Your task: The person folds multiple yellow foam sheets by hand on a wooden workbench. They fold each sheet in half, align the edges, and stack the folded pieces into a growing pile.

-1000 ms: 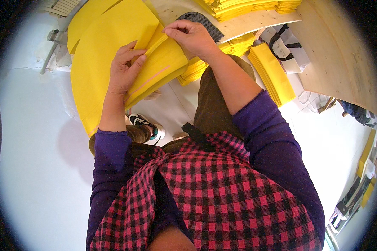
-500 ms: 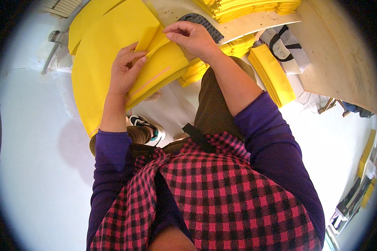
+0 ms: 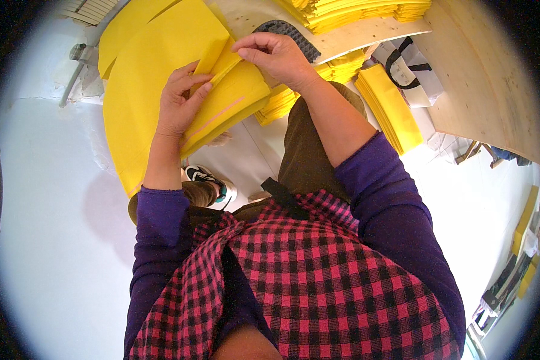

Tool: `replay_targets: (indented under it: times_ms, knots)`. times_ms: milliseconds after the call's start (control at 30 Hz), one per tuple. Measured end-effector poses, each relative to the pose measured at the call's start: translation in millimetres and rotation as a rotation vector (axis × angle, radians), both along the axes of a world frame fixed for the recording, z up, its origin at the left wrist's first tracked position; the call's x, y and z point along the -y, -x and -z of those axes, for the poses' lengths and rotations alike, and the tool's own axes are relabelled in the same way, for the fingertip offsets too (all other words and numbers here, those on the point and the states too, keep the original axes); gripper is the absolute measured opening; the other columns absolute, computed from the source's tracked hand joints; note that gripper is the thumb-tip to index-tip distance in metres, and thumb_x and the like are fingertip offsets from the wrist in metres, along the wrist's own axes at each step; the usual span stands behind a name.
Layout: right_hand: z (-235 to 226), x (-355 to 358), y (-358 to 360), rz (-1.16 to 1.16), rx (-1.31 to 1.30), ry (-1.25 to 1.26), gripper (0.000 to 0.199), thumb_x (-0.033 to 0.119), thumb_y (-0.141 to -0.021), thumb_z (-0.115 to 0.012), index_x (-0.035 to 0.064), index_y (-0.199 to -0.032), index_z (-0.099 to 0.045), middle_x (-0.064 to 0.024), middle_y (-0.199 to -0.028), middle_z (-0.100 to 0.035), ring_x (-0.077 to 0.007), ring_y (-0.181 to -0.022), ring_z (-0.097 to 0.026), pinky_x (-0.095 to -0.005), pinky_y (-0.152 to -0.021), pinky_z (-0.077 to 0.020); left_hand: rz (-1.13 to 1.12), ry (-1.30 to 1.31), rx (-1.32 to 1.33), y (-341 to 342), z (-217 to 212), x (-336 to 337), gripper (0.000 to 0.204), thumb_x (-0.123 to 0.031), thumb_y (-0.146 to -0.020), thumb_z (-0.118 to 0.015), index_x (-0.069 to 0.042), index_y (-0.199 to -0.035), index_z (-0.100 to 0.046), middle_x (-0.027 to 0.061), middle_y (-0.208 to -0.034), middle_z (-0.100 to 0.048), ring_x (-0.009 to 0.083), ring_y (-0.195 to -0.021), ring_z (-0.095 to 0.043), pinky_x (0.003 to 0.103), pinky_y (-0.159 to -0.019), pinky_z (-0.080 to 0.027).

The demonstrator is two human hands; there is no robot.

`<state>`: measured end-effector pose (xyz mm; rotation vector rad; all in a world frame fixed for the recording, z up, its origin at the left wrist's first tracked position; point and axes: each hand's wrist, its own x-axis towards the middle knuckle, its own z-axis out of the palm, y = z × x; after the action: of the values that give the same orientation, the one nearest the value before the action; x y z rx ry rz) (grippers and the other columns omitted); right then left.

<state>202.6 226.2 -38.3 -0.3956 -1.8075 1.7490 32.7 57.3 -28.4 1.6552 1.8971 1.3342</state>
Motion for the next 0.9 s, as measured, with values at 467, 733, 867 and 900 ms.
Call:
replay_targets:
  times_ms: [467, 733, 867, 900]
  knots:
    - [-12, 10, -1, -0.146, -0.115, 0.161, 0.027, 0.024, -0.093, -0.059, 0.007, -0.113, -0.067, -0.0008, -0.096, -0.067, -0.0083, -0.087, -0.06, -0.0239, -0.08, -0.0495, -0.043, -0.038, -0.099, -3, -3, 1, 0.045, -0.013, -0.072, -0.075, -0.01, -0.115, -0.065, 0.0171, -0.122, -0.058, 0.0302, -0.114, -0.054, 0.037, -0.098, -0.043]
    - [-14, 5, -2, -0.139, -0.161, 0.113, 0.035, 0.022, -0.094, -0.057, 0.0044, -0.124, -0.057, -0.0036, -0.11, -0.063, -0.0102, -0.102, -0.055, -0.0243, -0.093, -0.0419, -0.113, -0.014, 0.233, -9, -2, 1, 0.048, 0.005, -0.079, -0.061, -0.006, -0.125, -0.058, 0.0139, -0.119, -0.06, 0.0202, -0.108, -0.058, 0.029, -0.094, -0.045]
    - [-8, -3, -2, -0.056, -0.096, 0.103, 0.036, 0.014, -0.09, -0.061, 0.0042, -0.125, -0.056, -0.0031, -0.109, -0.063, -0.0098, -0.098, -0.053, -0.0234, -0.09, -0.0423, -0.11, -0.051, 0.175, -14, -10, 3, 0.055, 0.009, -0.083, -0.055, -0.007, -0.135, -0.049, 0.0059, -0.123, -0.058, 0.0143, -0.106, -0.056, 0.026, -0.096, -0.041]
    - [-6, -5, -3, -0.063, -0.062, 0.079, 0.037, 0.012, -0.089, -0.062, 0.0042, -0.124, -0.056, -0.0025, -0.108, -0.062, -0.0097, -0.096, -0.052, -0.0232, -0.089, -0.0423, -0.144, -0.006, 0.154, -15, -12, 5, 0.056, 0.009, -0.084, -0.054, -0.009, -0.137, -0.048, 0.0051, -0.123, -0.058, 0.0131, -0.101, -0.056, 0.025, -0.093, -0.042]
